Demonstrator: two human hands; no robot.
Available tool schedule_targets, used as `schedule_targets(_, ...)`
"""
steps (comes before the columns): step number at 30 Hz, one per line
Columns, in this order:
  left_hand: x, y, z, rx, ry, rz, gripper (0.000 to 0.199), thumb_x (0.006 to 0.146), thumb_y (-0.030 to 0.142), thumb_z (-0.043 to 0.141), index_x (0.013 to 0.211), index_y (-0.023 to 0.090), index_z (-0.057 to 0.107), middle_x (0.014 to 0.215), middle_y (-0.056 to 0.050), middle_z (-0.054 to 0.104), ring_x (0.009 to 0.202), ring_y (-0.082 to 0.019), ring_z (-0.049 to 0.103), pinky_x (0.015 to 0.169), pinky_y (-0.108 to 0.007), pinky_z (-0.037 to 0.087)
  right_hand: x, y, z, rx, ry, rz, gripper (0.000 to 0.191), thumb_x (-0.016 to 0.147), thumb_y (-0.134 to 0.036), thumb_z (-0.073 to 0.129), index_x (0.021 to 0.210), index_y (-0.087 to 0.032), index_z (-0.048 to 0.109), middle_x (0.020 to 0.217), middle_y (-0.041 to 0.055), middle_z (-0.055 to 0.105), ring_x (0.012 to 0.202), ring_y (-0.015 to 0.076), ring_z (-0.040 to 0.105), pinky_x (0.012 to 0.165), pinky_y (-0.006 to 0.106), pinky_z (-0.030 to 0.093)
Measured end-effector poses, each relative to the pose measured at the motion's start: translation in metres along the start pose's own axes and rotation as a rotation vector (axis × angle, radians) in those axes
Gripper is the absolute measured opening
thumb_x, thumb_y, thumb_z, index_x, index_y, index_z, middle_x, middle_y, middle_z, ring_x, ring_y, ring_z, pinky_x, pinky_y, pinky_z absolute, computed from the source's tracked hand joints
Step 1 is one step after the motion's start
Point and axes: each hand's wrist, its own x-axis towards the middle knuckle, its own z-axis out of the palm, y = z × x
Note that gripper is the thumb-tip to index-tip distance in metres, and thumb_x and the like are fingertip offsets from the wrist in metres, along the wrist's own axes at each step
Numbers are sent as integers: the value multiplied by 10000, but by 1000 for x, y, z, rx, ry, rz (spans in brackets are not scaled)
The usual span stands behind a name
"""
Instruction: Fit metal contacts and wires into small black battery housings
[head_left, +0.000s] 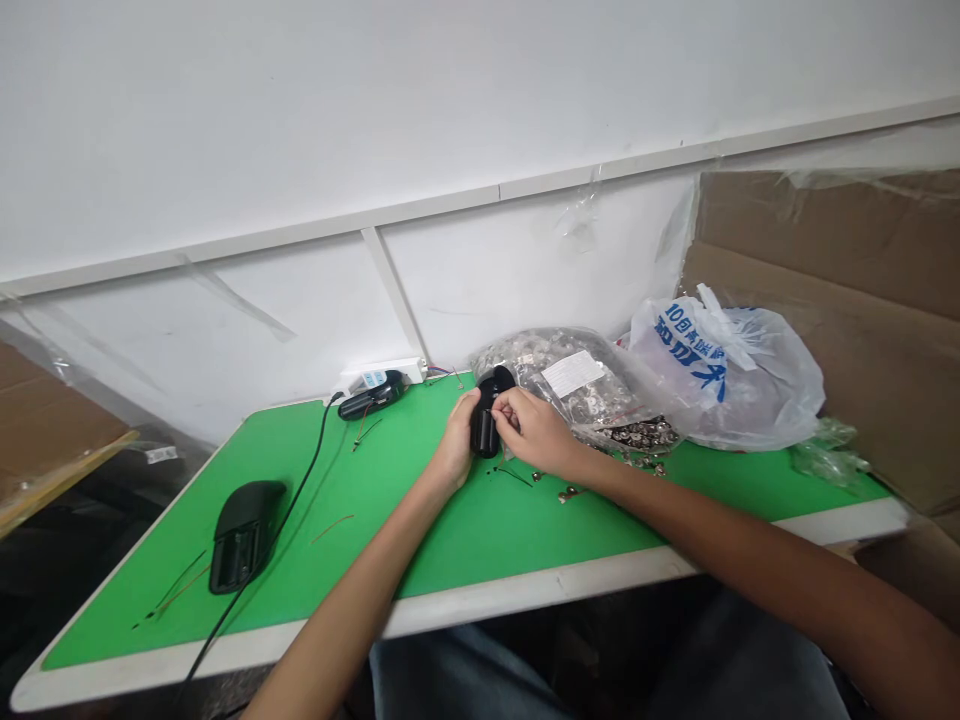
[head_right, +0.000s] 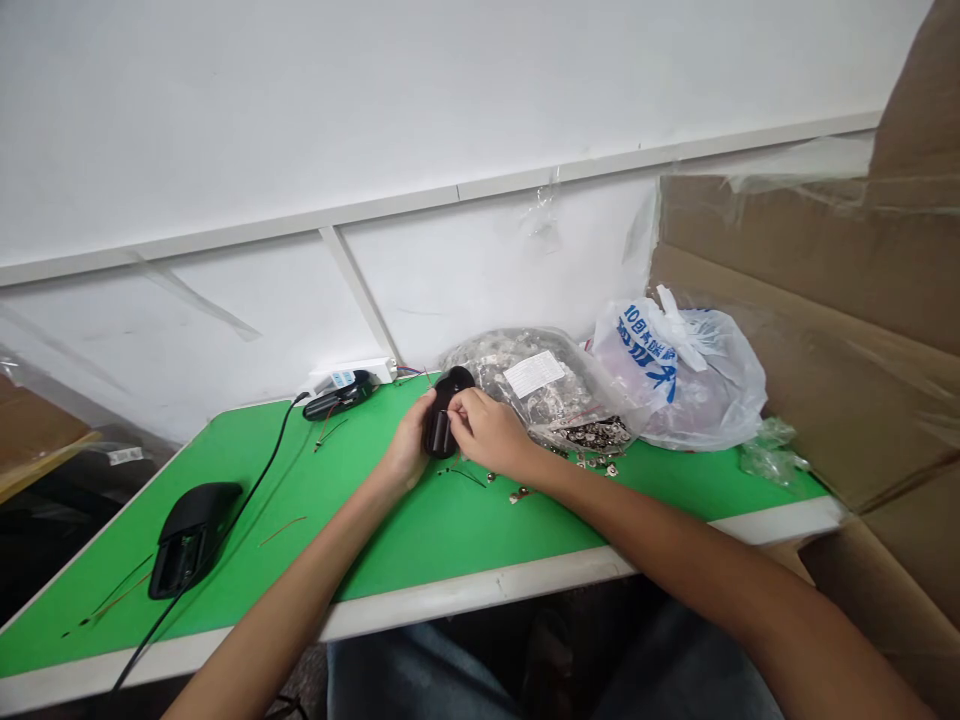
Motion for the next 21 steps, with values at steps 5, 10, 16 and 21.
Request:
schedule_targets(5, -6, 5, 5, 29, 31, 46, 379, 757, 506, 793, 922, 189, 667, 876, 9, 670, 875, -172, 623, 835, -278, 498, 0, -1, -4, -120, -32, -71, 96, 1009, -189, 500, 1002, -220, 591, 973, 65, 705, 841, 207, 655, 737, 329, 484)
schedule_targets(10, -10, 12, 10, 42, 57, 83, 380, 734, 505, 809, 882, 198, 642, 848, 13, 654, 851, -176, 618, 802, -283, 500, 1, 1, -5, -192, -27, -131, 139, 1035, -209, 464, 1025, -211, 603, 995, 82, 714, 866, 226, 663, 740, 349, 488)
schedule_targets(16, -11, 15, 10, 50, 51, 89, 390, 738, 522, 810, 867, 201, 628, 815, 10, 641, 826, -179, 619, 765, -284, 503, 0, 1, -4, -175, -24, -123, 143, 1037, -208, 467, 1041, -212, 610, 1012, 80, 718, 879, 223, 666, 758, 354, 498)
schedule_targets(21, -12, 13, 12, 48, 53, 74, 402, 721, 520, 814, 872, 202, 621, 821, 16, 640, 830, -176, 617, 774, -284, 503, 0, 1, -4, -171, -27, -131, 143, 1035, -202, 469, 1032, -213, 611, 1001, 80, 715, 881, 224, 664, 750, 352, 495)
